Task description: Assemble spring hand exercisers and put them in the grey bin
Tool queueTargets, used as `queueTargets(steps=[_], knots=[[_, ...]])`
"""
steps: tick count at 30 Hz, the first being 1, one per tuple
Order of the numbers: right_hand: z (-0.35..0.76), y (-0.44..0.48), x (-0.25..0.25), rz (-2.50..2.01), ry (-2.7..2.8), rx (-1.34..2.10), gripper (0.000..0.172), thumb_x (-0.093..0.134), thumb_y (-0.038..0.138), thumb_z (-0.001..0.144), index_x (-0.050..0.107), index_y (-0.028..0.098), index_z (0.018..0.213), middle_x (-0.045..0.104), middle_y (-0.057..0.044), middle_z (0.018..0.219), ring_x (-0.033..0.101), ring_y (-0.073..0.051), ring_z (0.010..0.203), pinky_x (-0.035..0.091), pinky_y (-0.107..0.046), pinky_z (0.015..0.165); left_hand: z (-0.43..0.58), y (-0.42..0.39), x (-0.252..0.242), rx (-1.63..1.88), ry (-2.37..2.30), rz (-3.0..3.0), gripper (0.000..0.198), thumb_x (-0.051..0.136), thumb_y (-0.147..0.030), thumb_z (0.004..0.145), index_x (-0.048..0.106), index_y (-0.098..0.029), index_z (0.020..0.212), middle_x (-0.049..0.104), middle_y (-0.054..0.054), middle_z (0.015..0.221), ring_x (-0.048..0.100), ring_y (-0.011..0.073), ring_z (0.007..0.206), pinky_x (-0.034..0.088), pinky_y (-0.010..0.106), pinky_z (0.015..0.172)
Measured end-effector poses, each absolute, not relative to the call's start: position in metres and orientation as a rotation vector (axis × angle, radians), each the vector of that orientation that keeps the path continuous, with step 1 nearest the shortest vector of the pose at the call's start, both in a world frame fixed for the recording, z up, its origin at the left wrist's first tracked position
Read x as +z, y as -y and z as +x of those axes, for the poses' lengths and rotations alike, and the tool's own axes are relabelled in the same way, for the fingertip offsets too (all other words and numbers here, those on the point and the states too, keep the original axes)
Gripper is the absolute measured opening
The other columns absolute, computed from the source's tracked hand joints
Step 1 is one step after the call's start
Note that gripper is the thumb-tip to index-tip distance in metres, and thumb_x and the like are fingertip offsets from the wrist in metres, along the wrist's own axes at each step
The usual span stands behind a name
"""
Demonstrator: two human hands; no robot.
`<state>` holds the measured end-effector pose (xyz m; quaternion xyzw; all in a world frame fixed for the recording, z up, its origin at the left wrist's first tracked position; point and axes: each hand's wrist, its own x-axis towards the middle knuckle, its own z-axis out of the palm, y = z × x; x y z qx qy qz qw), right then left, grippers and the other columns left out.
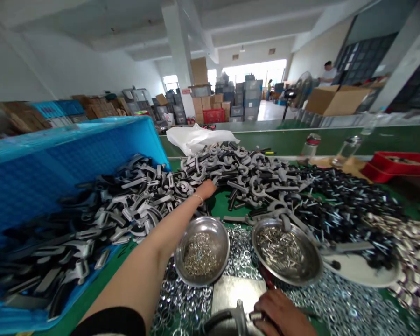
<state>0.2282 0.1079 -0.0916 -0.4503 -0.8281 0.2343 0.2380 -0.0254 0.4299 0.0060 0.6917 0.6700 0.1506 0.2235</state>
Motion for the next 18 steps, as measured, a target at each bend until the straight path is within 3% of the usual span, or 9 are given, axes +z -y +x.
queueTargets(steps=[4, 7, 11, 15, 18], knots=[[0.226, -0.092, -0.064, -1.392, 1.866, 0.938, 0.02, 0.052, 0.037, 0.099, 0.06, 0.028, 0.115, 0.07, -0.008, 0.117, 0.066, -0.025, 0.107, 0.049, -0.04, 0.096, -0.039, -0.385, 0.02, 0.479, -1.707, 1.699, 0.025, 0.055, -0.028, 0.098, 0.061, -0.007, 0.108, 0.069, 0.011, 0.097, 0.064, 0.015, 0.07, 0.056, 0.03, 0.065], [0.221, -0.081, -0.047, -1.391, 1.617, 1.178, 0.024, 0.054, 0.043, 0.098, 0.055, 0.026, 0.115, 0.073, -0.008, 0.108, 0.071, -0.024, 0.095, 0.053, -0.039, 0.088, -0.061, -0.313, 0.033, 0.699, -1.601, 1.626, 0.023, 0.053, -0.025, 0.097, 0.054, -0.008, 0.113, 0.07, 0.009, 0.09, 0.055, 0.0076, 0.052, 0.048, 0.022, 0.053], [0.22, -0.059, -0.037, -1.275, 1.337, 1.426, 0.026, 0.061, 0.047, 0.093, 0.054, 0.024, 0.103, 0.071, -0.001, 0.077, 0.068, -0.019, 0.067, 0.053, -0.035, 0.07, -0.093, -0.191, 0.035, 1.18, -1.15, 1.405, 0.049, 0.069, -0.033, 0.086, 0.047, -0.019, 0.127, 0.065, 0.0, 0.09, 0.059, 0.0094, 0.06, 0.052, 0.024, 0.06], [0.218, -0.031, -0.041, -1.085, 1.006, 1.632, 0.026, 0.066, 0.044, 0.091, 0.054, 0.024, 0.103, 0.069, -0.001, 0.083, 0.06, -0.014, 0.062, 0.049, -0.031, 0.065, -0.09, -0.099, 0.01, 0.966, -1.18, 1.515, 0.024, 0.065, -0.038, 0.088, 0.061, -0.017, 0.097, 0.056, -0.003, 0.066, 0.055, 0.0126, 0.056, 0.051, 0.028, 0.059], [0.213, -0.013, -0.046, -0.989, 0.804, 1.693, 0.027, 0.072, 0.039, 0.088, 0.057, 0.025, 0.105, 0.061, 0.002, 0.082, 0.055, -0.013, 0.067, 0.047, -0.029, 0.064, -0.055, -0.073, -0.018, 0.666, -1.242, 2.089, 0.014, 0.061, -0.02, 0.087, 0.067, -0.02, 0.1, 0.068, 0.006, 0.099, 0.063, 0.0225, 0.095, 0.052, 0.04, 0.089]])
